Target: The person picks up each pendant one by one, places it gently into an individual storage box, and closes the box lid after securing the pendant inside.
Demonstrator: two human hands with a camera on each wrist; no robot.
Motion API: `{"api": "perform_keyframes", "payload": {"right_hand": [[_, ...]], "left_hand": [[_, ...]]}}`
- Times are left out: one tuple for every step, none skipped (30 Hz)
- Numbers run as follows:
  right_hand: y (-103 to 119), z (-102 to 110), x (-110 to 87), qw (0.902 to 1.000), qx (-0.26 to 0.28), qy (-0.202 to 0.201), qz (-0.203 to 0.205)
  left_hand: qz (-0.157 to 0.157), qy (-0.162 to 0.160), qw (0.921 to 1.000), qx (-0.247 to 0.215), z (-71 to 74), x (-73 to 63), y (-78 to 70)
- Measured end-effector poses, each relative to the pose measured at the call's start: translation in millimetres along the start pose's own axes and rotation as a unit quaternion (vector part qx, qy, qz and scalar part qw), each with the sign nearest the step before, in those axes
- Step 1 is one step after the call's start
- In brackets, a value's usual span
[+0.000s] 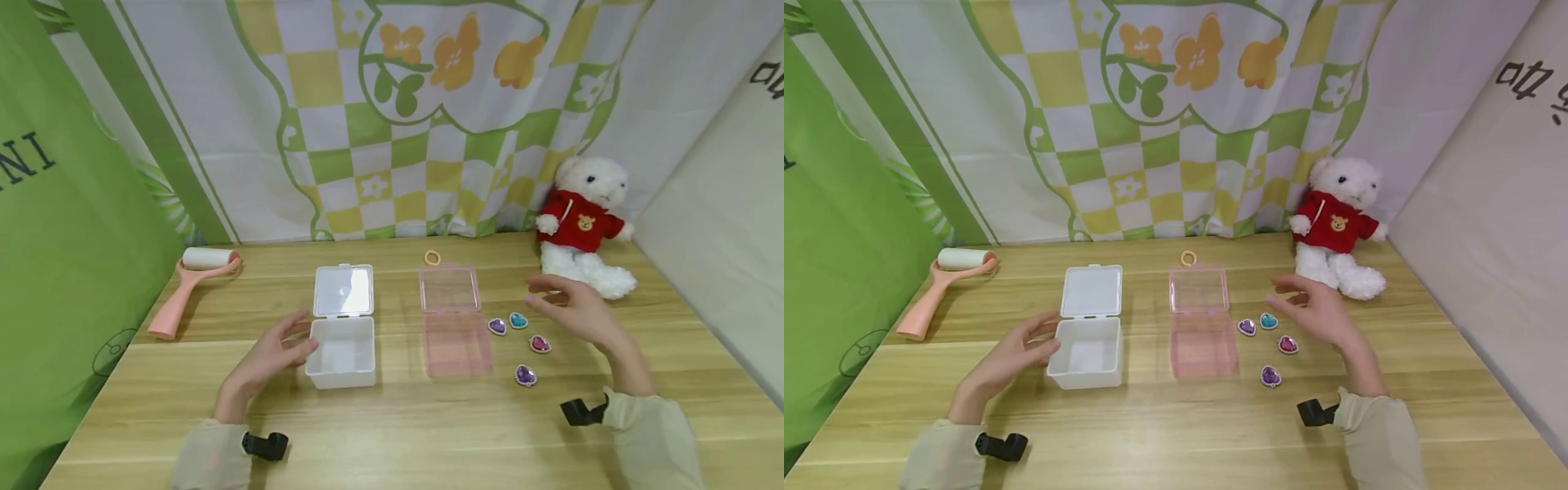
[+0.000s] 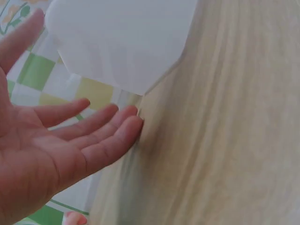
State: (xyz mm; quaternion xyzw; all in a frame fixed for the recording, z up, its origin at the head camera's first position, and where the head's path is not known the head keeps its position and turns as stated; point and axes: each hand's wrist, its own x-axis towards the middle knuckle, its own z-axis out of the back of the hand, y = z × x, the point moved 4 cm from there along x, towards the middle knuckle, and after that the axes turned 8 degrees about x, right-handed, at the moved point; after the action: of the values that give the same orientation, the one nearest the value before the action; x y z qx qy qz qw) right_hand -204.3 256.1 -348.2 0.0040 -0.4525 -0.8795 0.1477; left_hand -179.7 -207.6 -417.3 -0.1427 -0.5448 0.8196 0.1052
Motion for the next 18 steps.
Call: {"api": "perform_keyframes", "payload": {"right_hand": [[-8, -1, 1.6, 0.9998, 0.016, 0.006, -0.013], [-16, -3, 3.1, 0.9991, 0.031, 0.013, -0.025], [-23, -5, 4.4, 0.9981, 0.046, 0.021, -0.037], [-30, -6, 5.9, 0.9971, 0.055, 0.026, -0.046], [-36, -8, 7.1, 0.9962, 0.06, 0.03, -0.055], [-41, -9, 8.0, 0.9951, 0.064, 0.035, -0.066], [-46, -10, 9.0, 0.9942, 0.068, 0.036, -0.075], [-50, -11, 9.9, 0.9935, 0.07, 0.036, -0.083], [-55, -12, 10.7, 0.9924, 0.075, 0.036, -0.091], [-58, -13, 11.4, 0.9911, 0.082, 0.038, -0.098], [-61, -14, 12.1, 0.9895, 0.09, 0.039, -0.106], [-64, -15, 12.7, 0.988, 0.099, 0.041, -0.111], [-67, -16, 13.4, 0.9871, 0.105, 0.043, -0.113], [-69, -17, 14.1, 0.9861, 0.111, 0.045, -0.115], [-70, -18, 14.6, 0.9849, 0.119, 0.049, -0.116], [-71, -19, 15.2, 0.9842, 0.124, 0.052, -0.115], [-72, -20, 15.8, 0.984, 0.126, 0.053, -0.115], [-73, -21, 16.5, 0.9838, 0.127, 0.054, -0.115]], "left_hand": [[-0.006, 0.008, 0.9999, -0.004, 0.1, 0.0, 1.6], [-0.01, 0.013, 0.9998, -0.008, 0.1, 0.1, 2.7], [-0.015, 0.02, 0.9996, -0.011, -0.1, 0.1, 3.5], [-0.019, 0.025, 0.9994, -0.014, -0.3, 0.3, 3.9], [-0.023, 0.029, 0.9992, -0.015, -0.6, 0.3, 4.1], [-0.025, 0.033, 0.999, -0.016, -1.0, 0.5, 4.3], [-0.028, 0.038, 0.9988, -0.017, -1.1, 0.3, 4.5], [-0.029, 0.041, 0.9986, -0.02, -1.4, 0.3, 4.6], [-0.031, 0.045, 0.9983, -0.021, -1.6, 0.4, 4.9], [-0.032, 0.048, 0.9981, -0.023, -1.8, 0.6, 5.3], [-0.034, 0.052, 0.9978, -0.023, -2.0, 0.7, 5.7], [-0.037, 0.055, 0.9975, -0.023, -2.0, 0.8, 6.0], [-0.04, 0.058, 0.9972, -0.025, -1.9, 0.7, 6.4], [-0.041, 0.062, 0.9968, -0.028, -2.1, 0.7, 6.7], [-0.042, 0.067, 0.9964, -0.031, -2.1, 0.4, 7.0], [-0.043, 0.072, 0.9959, -0.034, -2.2, 0.3, 7.3], [-0.043, 0.077, 0.9954, -0.037, -2.2, 0.2, 7.5], [-0.043, 0.082, 0.9949, -0.04, -2.2, 0.1, 7.7]]}}
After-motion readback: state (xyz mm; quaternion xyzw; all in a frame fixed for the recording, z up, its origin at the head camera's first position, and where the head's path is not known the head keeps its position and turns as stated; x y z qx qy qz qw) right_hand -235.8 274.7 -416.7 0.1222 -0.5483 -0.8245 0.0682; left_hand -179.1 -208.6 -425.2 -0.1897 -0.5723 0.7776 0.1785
